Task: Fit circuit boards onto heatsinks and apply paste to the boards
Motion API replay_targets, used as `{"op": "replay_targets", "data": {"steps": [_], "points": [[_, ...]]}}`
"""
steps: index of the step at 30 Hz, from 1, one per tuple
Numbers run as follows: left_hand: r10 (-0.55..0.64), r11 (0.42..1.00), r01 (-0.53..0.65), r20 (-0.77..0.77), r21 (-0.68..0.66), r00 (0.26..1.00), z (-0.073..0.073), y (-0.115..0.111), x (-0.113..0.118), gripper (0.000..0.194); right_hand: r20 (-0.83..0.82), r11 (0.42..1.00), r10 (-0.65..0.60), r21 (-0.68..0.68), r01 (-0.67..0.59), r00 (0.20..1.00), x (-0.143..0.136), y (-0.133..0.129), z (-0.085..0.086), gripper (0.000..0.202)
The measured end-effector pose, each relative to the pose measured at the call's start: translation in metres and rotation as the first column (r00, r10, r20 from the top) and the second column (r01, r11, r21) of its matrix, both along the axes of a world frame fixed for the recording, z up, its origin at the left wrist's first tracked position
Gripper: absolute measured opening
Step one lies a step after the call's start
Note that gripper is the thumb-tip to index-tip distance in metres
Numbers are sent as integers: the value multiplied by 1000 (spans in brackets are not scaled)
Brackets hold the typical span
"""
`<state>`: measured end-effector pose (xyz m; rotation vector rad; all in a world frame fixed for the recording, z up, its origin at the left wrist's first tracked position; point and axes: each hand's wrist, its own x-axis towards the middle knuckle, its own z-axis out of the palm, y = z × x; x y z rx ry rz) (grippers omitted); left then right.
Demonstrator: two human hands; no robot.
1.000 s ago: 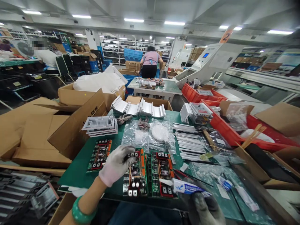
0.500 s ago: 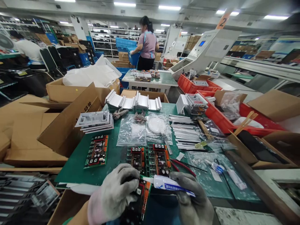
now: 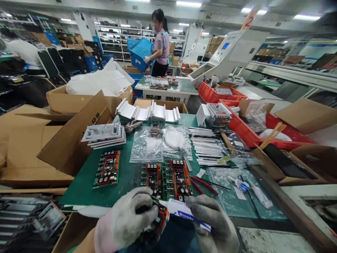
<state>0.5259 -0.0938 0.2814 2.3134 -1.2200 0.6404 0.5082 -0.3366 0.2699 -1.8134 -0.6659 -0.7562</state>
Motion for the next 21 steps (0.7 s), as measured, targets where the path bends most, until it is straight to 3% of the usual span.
{"op": "replay_targets", "data": {"steps": [7, 13, 21], "points": [[-2, 999, 2, 6, 33, 1000, -9, 0, -2, 17, 49, 999, 18, -48, -16, 999, 2, 3, 10, 14], [-8, 1000, 8, -21, 10, 1000, -5, 1, 3, 22, 76, 996, -12, -91, 19, 997, 1, 4, 13, 13], [-28, 999, 26, -48, -42, 998, -3, 1, 2, 23, 53, 1000, 17, -15, -16, 998, 0, 5, 5, 17]]}}
